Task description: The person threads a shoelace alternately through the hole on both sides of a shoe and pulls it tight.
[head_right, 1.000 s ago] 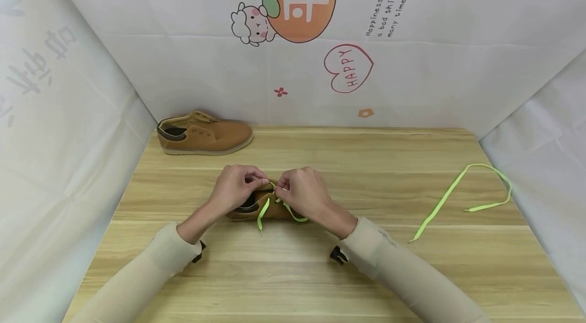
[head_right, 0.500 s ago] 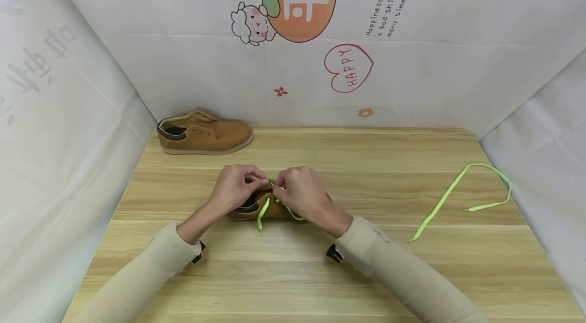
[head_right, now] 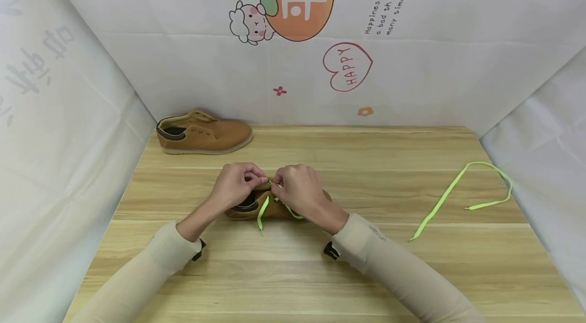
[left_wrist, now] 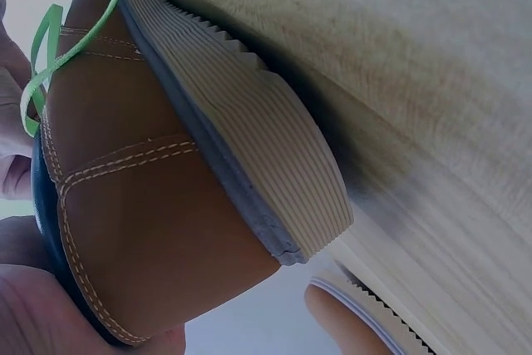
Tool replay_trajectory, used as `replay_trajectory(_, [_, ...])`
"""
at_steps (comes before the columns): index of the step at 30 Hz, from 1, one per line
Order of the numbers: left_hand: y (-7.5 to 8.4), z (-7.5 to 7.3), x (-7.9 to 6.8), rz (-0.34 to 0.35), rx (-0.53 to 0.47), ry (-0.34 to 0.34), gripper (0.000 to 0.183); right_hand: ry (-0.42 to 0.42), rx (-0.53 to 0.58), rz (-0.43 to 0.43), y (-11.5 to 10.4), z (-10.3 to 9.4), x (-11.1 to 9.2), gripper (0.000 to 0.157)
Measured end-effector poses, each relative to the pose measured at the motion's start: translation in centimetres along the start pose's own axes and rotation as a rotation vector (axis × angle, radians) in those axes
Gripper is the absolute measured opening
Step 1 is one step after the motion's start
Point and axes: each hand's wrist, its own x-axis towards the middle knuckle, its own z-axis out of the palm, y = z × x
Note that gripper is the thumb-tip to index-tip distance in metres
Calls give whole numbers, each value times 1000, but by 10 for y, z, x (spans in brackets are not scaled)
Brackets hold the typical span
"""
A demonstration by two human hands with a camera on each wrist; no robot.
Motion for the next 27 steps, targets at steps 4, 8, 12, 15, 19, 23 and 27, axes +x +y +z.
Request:
replay_trajectory(4, [0, -1, 1, -20, -11, -7, 6, 14, -21, -16, -1, 1, 2, 9])
replay_trajectory(8, [-1, -3, 2, -25, -29, -19, 5, 49, -28, -52, 0, 3, 3, 13])
replay_trajectory(12, [-2, -3, 2, -19, -45, -28, 5, 87, -23, -71, 3, 6, 3, 16])
replay_trajectory(15, [-3, -2, 2, -2, -48, -27, 5, 106, -26, -78, 6, 6, 3, 20])
replay_trajectory(19, [-4, -2, -1, 40, -43, -24, 5, 73, -17, -107, 10, 5, 4, 22])
replay_trajectory(23, [-5, -1, -5, 98, -21, -7, 9, -40, 61, -135, 12, 3, 7, 12])
replay_trajectory(27, [-6, 1, -9, 165, 24, 46, 11, -127, 177, -107, 12, 2, 8, 6])
